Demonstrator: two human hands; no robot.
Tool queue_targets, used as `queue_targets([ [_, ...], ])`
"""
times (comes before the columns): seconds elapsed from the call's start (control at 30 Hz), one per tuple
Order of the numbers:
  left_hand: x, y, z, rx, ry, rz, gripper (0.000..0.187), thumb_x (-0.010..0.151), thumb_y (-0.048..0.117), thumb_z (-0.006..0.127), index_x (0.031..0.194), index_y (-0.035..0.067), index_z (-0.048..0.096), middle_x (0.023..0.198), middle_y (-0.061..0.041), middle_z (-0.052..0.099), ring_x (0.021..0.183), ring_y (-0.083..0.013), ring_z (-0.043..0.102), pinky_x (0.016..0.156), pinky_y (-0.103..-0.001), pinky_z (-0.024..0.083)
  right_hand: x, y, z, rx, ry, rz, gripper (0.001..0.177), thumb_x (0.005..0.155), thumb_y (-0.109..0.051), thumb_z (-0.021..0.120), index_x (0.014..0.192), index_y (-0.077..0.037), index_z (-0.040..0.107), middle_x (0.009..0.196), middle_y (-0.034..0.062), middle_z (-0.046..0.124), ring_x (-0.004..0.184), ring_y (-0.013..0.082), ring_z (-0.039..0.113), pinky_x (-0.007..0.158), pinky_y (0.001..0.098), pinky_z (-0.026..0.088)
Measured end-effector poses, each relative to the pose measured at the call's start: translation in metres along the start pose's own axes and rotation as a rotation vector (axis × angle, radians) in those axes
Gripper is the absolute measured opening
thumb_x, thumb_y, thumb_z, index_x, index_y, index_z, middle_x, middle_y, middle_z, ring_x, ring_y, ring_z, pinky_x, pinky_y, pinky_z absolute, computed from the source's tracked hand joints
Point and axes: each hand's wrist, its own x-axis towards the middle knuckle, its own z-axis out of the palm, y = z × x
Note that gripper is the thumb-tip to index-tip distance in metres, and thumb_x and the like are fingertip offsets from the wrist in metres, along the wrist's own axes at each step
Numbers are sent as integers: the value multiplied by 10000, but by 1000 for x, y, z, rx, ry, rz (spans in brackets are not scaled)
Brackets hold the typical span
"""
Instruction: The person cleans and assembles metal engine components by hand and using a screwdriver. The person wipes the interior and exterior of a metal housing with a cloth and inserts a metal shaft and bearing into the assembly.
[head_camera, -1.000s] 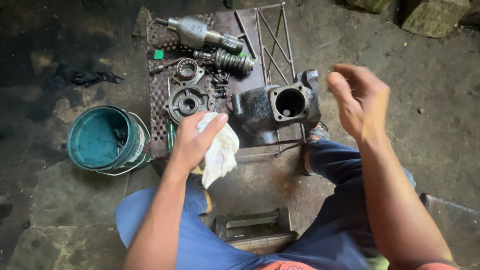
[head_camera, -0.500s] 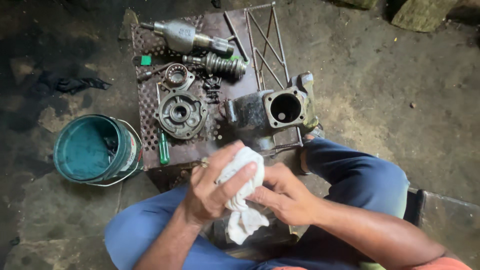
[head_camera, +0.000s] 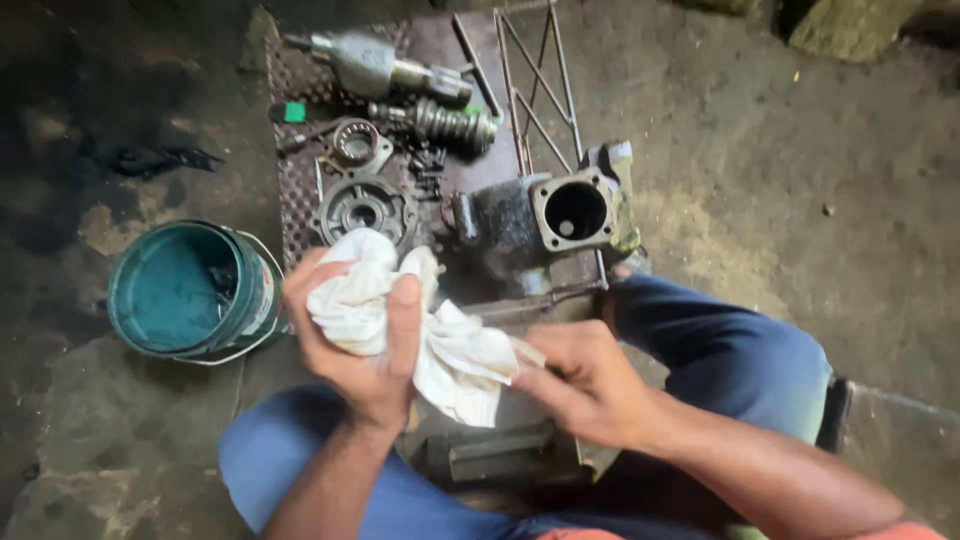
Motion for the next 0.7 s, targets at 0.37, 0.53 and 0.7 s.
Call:
queue_targets([
  [0.37,-38,16,44,-99,-859,148,492,699,129,833,1157,3,702,1164,-184,693,979,-315,740,808,-367,632,-2,0,-96,325,930,156,228,1063,-185,677,1084,36,731,820,31,658,644,85,590,545,231,446],
  [0.53,-11,6,57,165,-430,242,473,815,225,903,1186,58,662,1273,-202,613,1041,-346,729,825,-379,633,43,12,-121,-168,836,-225,116,972,-22,689,1084,-7,717,978,11,728,885,78,679,799,231,559],
  [0.7,1,-2,70,424,-566,296,706,691,288,910,1302,48,649,1280,-212,620,890,-364,717,683,-413,607,68,8,-93,-956,671,-294,209,924,-130,818,1129,-160,792,978,59,661,813,258,682,675,366,534],
])
